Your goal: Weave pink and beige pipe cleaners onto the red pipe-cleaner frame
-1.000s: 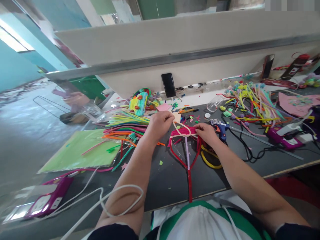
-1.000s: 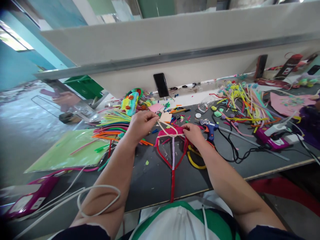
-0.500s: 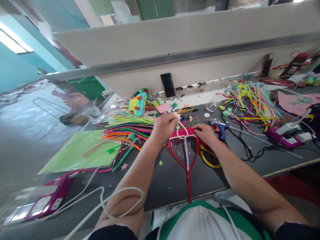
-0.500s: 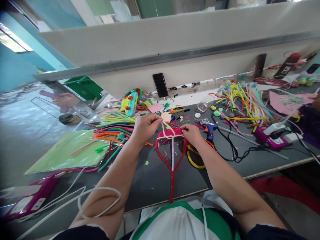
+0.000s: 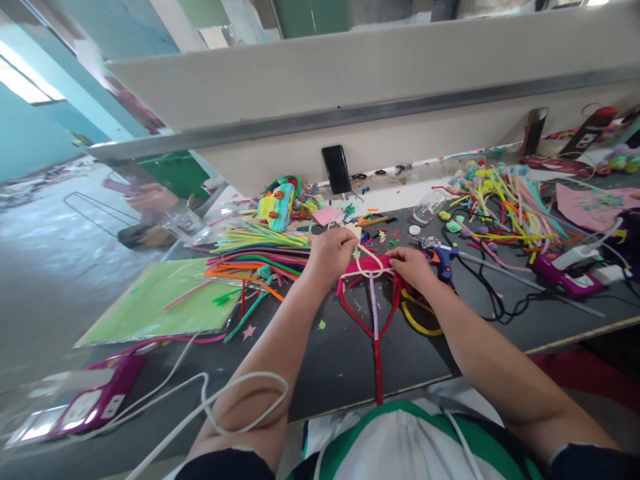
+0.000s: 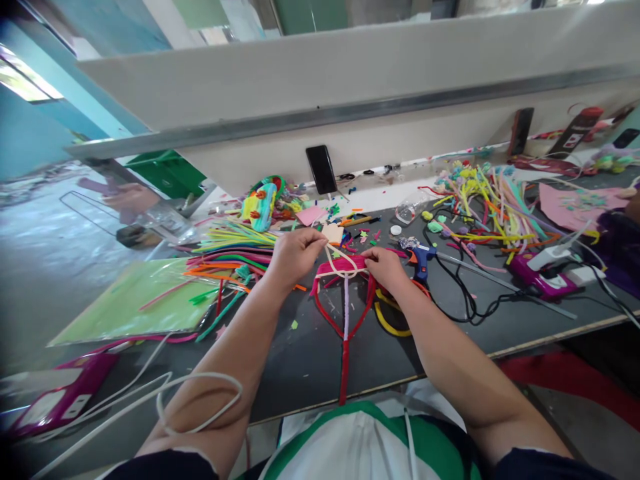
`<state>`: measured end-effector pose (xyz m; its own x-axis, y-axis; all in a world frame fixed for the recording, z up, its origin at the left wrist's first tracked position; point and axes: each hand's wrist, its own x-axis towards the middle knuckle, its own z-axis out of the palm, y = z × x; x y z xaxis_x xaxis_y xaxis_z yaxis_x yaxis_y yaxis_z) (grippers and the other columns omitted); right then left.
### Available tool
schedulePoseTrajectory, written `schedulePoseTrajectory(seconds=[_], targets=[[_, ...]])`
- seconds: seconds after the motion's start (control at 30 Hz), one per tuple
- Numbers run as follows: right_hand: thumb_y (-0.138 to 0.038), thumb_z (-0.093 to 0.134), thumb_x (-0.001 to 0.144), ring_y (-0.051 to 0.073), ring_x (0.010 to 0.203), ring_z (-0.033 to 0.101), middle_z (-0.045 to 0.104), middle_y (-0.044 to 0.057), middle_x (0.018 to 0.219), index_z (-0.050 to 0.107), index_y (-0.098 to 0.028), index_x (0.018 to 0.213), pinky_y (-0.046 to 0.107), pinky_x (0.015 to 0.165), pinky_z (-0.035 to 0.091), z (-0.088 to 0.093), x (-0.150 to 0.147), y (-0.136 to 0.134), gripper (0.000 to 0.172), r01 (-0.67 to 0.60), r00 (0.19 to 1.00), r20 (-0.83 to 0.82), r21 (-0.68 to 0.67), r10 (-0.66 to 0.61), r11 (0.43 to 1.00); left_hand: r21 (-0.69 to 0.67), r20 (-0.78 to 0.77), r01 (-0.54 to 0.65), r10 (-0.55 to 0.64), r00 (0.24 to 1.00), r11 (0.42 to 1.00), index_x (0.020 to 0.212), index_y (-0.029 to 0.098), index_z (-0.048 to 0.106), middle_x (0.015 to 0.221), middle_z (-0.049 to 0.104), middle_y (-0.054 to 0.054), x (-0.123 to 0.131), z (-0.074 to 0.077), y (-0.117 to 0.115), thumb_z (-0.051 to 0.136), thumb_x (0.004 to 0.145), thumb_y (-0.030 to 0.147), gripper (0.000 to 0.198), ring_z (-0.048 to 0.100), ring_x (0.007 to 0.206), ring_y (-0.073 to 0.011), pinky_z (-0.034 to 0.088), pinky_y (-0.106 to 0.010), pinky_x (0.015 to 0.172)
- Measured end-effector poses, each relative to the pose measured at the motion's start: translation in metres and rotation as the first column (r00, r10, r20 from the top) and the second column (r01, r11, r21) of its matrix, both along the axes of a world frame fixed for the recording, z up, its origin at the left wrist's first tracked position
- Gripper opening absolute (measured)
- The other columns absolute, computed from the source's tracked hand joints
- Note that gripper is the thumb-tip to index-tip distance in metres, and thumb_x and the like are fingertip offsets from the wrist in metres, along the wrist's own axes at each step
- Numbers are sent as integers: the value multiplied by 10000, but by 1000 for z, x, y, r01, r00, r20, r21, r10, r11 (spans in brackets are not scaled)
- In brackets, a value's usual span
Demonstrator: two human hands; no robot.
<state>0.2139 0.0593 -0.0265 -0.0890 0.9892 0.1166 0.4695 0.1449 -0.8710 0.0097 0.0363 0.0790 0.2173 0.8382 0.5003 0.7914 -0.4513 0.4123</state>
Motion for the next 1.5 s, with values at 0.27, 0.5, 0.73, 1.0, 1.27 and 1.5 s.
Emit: schedulePoseTrajectory(seconds=[0.27,0.5,0.73,1.0,1.27,1.5], targets=[[-172,545,729,154,744,627,716,3,828,708,-206,872,265,702,469,0,1,0,220,-6,1000,15,16,6,1000,35,-13,-24,24,1000,999,682,181,652,663,651,-11,-2,2,-1,533,803,242,180,566,644,-139,398,-237,634],[-167,545,731,152,722,626,716,9,817,706,-204,885,260,664,466,-2,2,-1,225,-12,1000,20,41,11,999,81,18,-65,63,998,995,704,180,650,689,656,-9,-3,8,-5,540,799,236,156,571,665,-139,408,-240,652],[-155,530,750,158,700,627,703,15,789,691,-198,896,288,680,484,-1,1,-3,222,-23,997,77,67,18,998,81,46,-65,62,997,995,693,183,644,686,655,-2,-2,9,-7,545,795,225,148,576,662,-133,417,-234,667],[-177,524,824,215,947,588,641,91,955,649,-191,991,356,851,474,7,-5,-12,210,-155,965,261,522,16,838,51,64,-51,47,997,997,675,183,639,690,655,-9,4,2,-2,536,810,234,177,576,675,-135,412,-235,670],[-216,472,883,197,883,594,654,67,898,633,-214,980,333,802,476,27,-23,-21,187,-96,990,142,563,18,821,9,94,-18,17,995,1000,663,185,637,688,649,-6,2,0,1,529,805,209,180,559,662,-131,391,-240,652],[-207,461,877,197,843,563,597,72,862,574,-210,869,315,763,463,39,-42,-26,114,-129,979,203,562,15,817,20,118,7,-10,993,1000,666,180,615,693,641,-11,-1,1,0,528,811,232,177,548,659,-135,375,-246,622]])
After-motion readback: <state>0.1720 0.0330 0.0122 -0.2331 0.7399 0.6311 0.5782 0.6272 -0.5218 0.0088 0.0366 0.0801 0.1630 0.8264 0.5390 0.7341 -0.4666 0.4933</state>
